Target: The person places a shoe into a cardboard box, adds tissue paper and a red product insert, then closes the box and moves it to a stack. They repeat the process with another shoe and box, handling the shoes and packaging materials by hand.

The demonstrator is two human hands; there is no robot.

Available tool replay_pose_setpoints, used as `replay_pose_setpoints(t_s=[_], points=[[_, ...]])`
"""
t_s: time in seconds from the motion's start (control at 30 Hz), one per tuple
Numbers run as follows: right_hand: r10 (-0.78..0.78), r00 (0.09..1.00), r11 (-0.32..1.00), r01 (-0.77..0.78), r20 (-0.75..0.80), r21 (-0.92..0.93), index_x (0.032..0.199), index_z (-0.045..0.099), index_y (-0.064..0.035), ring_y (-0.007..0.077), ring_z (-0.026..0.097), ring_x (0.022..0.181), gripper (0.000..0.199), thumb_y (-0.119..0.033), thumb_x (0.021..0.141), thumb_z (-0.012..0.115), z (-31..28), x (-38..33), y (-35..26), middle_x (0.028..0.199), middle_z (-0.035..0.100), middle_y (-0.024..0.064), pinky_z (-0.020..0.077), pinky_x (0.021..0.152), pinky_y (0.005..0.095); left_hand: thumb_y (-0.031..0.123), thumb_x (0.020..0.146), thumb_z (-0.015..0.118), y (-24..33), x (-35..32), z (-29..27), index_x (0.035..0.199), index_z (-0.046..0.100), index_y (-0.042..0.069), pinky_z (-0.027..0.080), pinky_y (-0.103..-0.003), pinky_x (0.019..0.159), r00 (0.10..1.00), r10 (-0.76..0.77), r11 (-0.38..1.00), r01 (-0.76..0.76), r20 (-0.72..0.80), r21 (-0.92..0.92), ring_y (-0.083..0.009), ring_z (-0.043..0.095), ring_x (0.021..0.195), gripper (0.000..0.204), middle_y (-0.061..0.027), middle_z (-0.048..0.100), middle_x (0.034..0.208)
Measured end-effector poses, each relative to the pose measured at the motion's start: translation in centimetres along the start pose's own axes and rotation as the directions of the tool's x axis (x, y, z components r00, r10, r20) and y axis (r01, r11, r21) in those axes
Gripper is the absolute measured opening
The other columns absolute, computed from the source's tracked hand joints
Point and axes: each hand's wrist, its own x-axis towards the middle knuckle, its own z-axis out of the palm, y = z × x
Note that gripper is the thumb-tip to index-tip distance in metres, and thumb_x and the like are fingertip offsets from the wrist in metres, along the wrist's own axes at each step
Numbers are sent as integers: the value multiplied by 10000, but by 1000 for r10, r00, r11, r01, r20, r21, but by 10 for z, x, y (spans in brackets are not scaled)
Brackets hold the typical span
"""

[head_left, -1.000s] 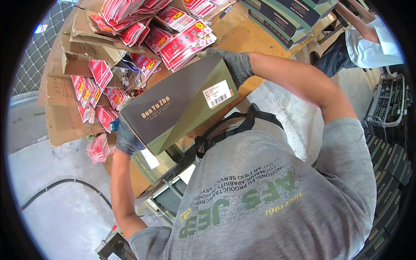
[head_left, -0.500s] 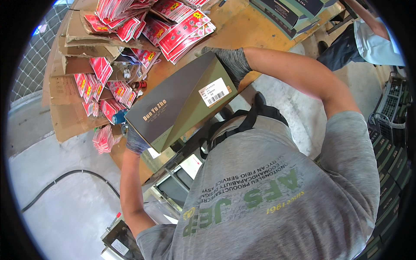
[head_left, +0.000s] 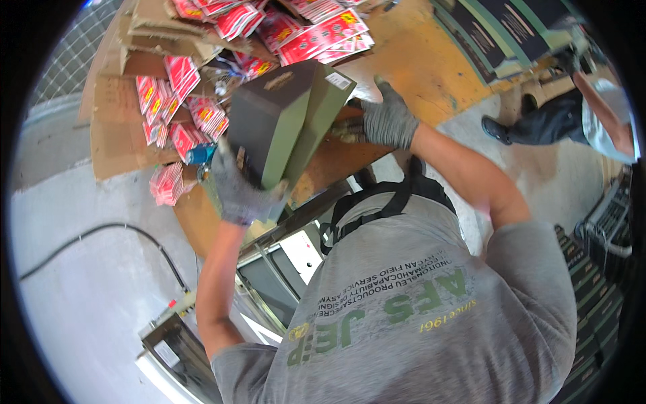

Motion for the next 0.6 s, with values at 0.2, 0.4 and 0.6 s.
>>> replay_pose_setpoints(t_s=[0.2, 0.4, 0.6], points=[[-168, 954, 981, 138, -247, -135, 1556, 378, -68, 387, 522, 1302, 1041, -836, 863, 505, -19, 48, 43, 1464, 501, 246, 376, 1133, 503, 357, 814, 826, -38, 58, -33, 1527, 353, -76, 449, -399, 1080, 951, -291, 899, 309, -103, 311, -328, 572, 1250, 959, -232, 567, 1381], [-446, 799, 689, 19, -403, -724, 1571, 371, -90, 288, 502, 1317, 969, -757, 895, 562, -101, 59, 33, 1436, 537, 153, 400, 1096, 393, 492, 991, 587, -185, -10, -107, 1411, 543, 36, 534, -338, 960, 685, -678, 486, 689, 266, -537, -162, 629, 1129, 621, -61, 648, 1285], [-576, 805, -243, -338, -145, -909, 1486, 410, 63, 455, 546, 1283, 676, -456, 1054, 435, -116, 34, 73, 1390, 551, 322, 427, 1092, 458, 438, 994, 599, -298, -125, -98, 1334, 611, 43, 541, -341, 922, 466, -862, 300, 784, 197, -543, -192, 663, 1035, 521, -88, 688, 1170]])
